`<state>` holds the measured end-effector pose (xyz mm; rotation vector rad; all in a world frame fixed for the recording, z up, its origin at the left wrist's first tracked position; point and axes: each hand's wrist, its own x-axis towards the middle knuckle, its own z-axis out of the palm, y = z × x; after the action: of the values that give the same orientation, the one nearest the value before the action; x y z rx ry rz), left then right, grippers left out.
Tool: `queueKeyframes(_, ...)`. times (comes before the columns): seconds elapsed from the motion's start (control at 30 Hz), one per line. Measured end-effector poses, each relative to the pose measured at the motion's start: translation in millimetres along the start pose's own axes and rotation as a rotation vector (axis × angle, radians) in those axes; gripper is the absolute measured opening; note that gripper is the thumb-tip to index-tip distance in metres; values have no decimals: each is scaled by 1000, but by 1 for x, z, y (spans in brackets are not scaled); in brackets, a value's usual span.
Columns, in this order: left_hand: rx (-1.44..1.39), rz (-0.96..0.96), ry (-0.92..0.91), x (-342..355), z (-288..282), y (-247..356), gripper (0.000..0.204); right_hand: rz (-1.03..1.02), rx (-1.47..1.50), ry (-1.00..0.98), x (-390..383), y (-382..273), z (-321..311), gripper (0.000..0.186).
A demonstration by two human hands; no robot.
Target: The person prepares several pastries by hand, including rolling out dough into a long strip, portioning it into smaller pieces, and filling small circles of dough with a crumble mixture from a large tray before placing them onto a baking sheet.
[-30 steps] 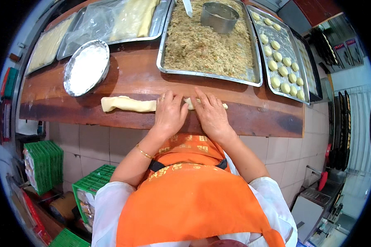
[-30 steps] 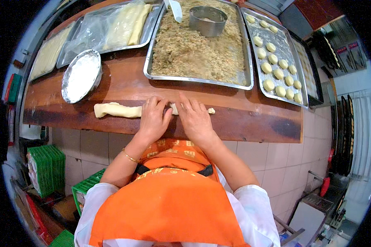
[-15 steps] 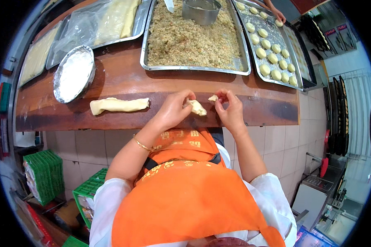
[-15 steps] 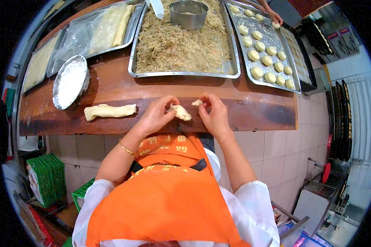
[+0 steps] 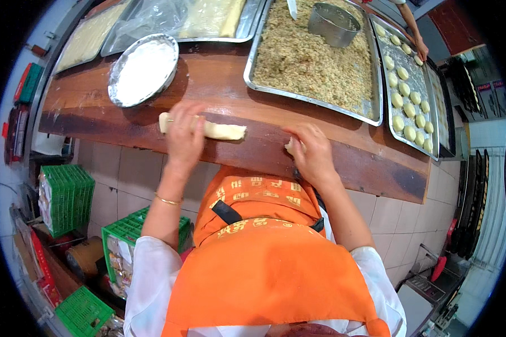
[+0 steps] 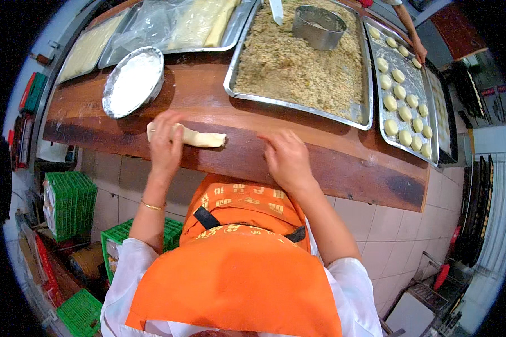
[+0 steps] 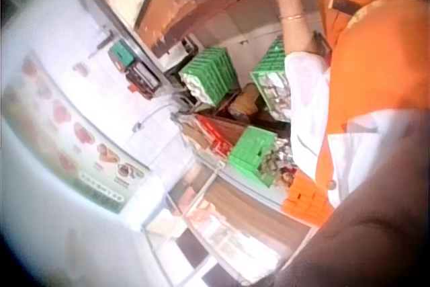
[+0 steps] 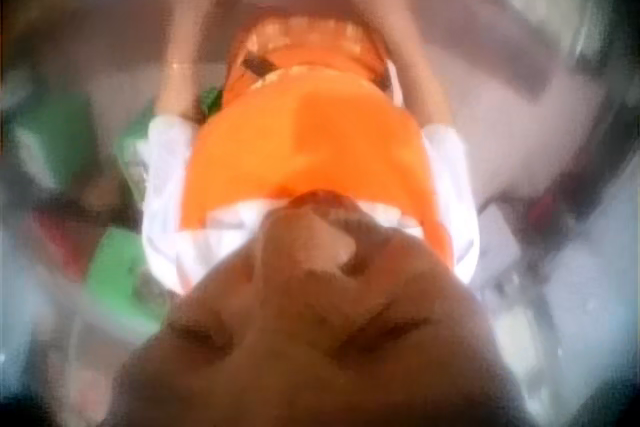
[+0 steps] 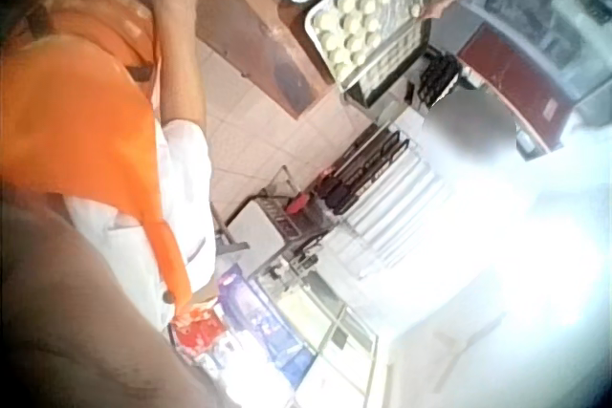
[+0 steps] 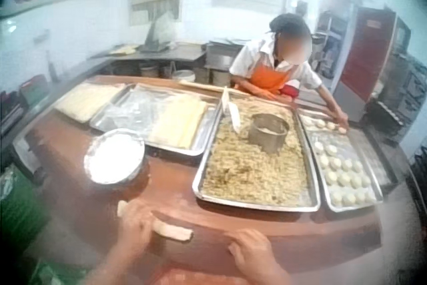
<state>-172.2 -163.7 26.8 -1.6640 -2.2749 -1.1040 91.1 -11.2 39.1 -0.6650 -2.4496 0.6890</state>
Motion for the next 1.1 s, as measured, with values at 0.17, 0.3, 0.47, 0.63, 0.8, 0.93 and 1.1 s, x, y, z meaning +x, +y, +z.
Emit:
queueKeyframes(0.17, 247, 20, -203, -22, -31, -65, 47, -204, -49, -103, 52, -47, 73, 38)
queueKeyframes(0.3, 27, -31, -278, -18, -45, -77, 54, -309, 9, -211, 59, -39, 120, 41)
queueKeyframes(0.47, -129, -36, -220, -11, -60, -39, 57, -337, -112, -143, 52, -22, 54, 39)
queueKeyframes(0.63, -182, 29, -346, -29, -24, -31, 58, -208, -286, -435, 43, -15, 18, 52)
queueKeyframes(0.8, -273, -85, -388, -30, -16, -39, 55, -257, 21, -310, 67, -56, 57, 63)
queueKeyframes(0.93, -620, -309, -317, -7, -36, -3, 56, -187, 273, -423, 82, -54, 100, 52)
queueKeyframes(1.1, -980, -260, -48, 4, -5, 27, 49, -142, 528, -430, 86, -45, 92, 28)
